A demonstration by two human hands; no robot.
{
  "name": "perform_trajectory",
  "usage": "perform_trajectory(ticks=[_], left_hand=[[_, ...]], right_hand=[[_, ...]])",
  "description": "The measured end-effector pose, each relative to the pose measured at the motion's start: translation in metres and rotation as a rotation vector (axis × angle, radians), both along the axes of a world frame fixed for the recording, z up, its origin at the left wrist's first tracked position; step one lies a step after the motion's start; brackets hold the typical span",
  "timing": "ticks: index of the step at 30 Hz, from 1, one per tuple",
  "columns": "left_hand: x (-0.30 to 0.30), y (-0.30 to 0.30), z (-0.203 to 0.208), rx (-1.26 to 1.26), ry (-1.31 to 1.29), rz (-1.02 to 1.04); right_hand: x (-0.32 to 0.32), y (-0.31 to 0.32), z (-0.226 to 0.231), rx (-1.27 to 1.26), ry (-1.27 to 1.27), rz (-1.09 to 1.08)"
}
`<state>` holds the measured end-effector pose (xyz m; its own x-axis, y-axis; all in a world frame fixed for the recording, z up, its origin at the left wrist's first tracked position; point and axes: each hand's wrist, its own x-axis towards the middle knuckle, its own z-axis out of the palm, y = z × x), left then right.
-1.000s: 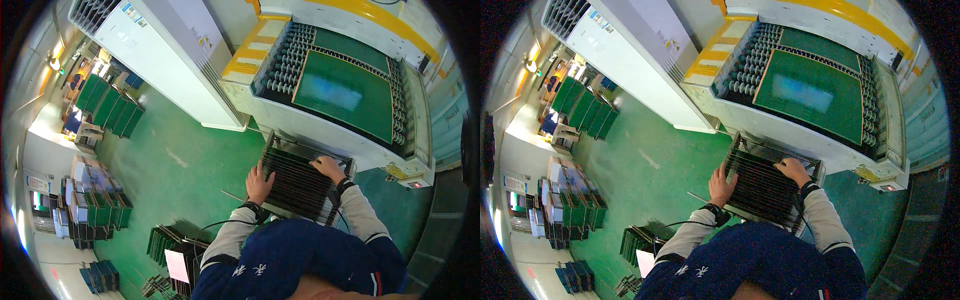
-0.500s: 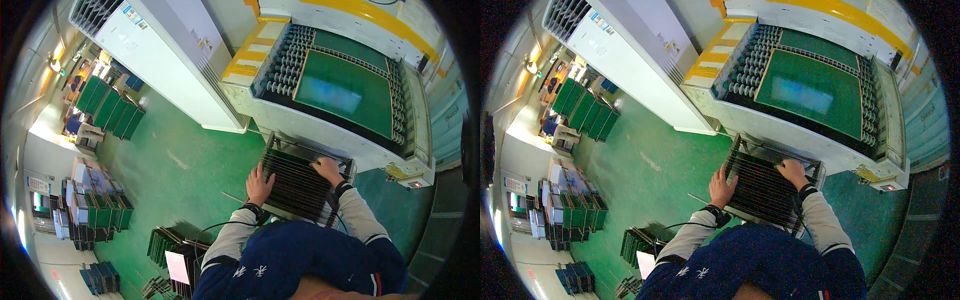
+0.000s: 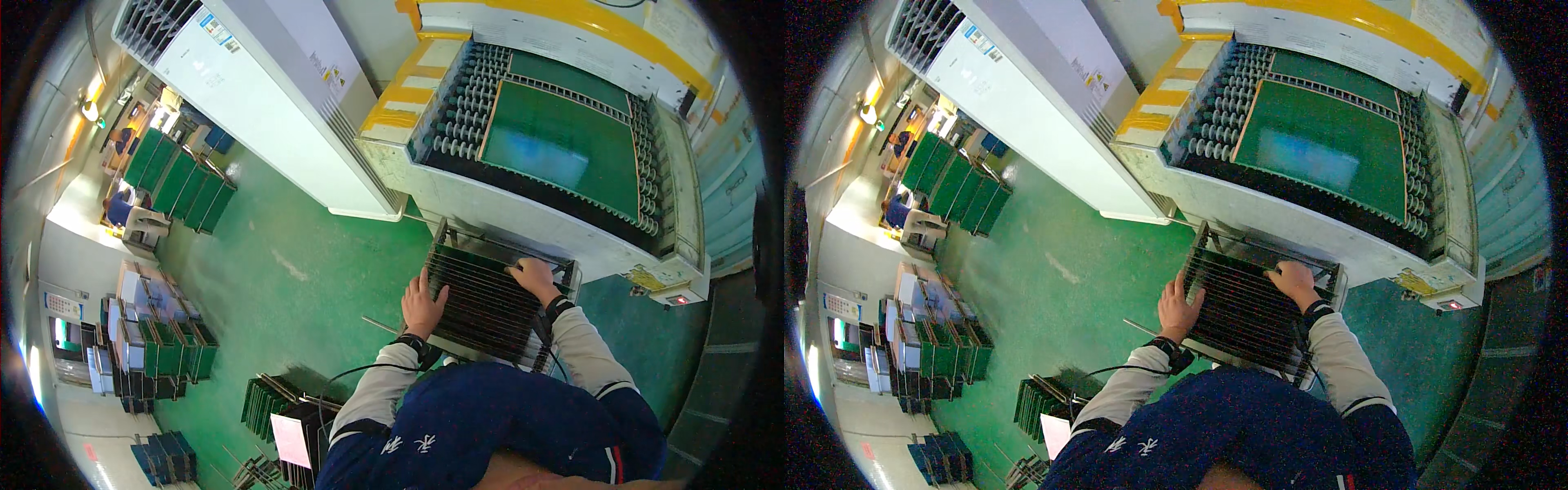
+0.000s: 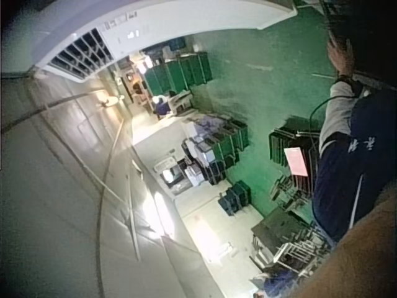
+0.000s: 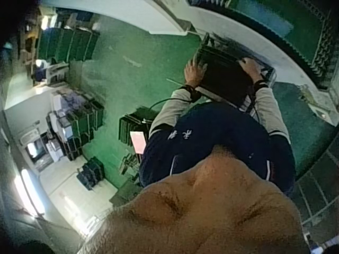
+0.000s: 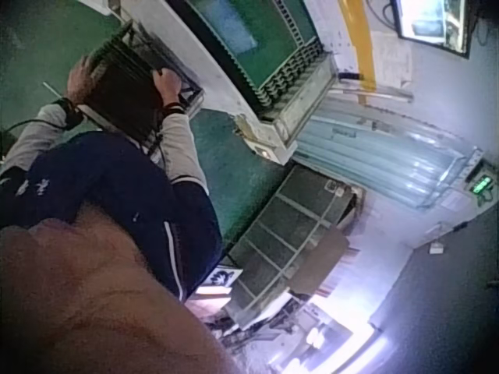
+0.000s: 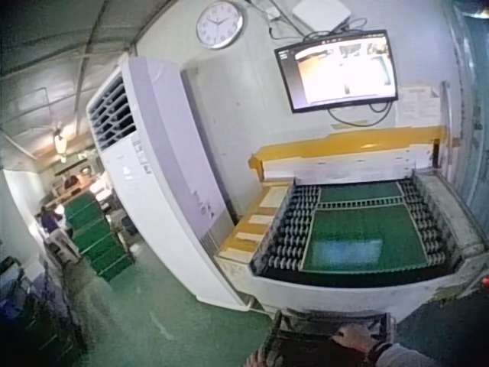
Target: Load green circuit boards from a storage rack into an automated processing machine.
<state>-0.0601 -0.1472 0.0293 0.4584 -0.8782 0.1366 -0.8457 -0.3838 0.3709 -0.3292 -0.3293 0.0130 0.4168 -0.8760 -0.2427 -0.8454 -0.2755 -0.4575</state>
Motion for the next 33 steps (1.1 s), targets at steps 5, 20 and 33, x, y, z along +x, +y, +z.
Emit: perform_trajectory(ticks=[5, 20, 33], left_hand=[[-0.0010, -0.0010, 0.0009, 0.028, 0.020, 0.007], [-0.0006, -0.0008, -0.0017, 0.009, 0.027, 0.005], [-0.0015, 0.0004, 0.0026, 0.023, 0.023, 0.002]], right_hand=[[-0.0015, 0.0001, -0.0028, -0.022, 0.002, 0.001], [-0.0009, 0.0003, -0.0018, -0.039, -0.003, -0.004], [-0.0004, 0.0004, 0.0006, -0.021, 0.028, -0.002]])
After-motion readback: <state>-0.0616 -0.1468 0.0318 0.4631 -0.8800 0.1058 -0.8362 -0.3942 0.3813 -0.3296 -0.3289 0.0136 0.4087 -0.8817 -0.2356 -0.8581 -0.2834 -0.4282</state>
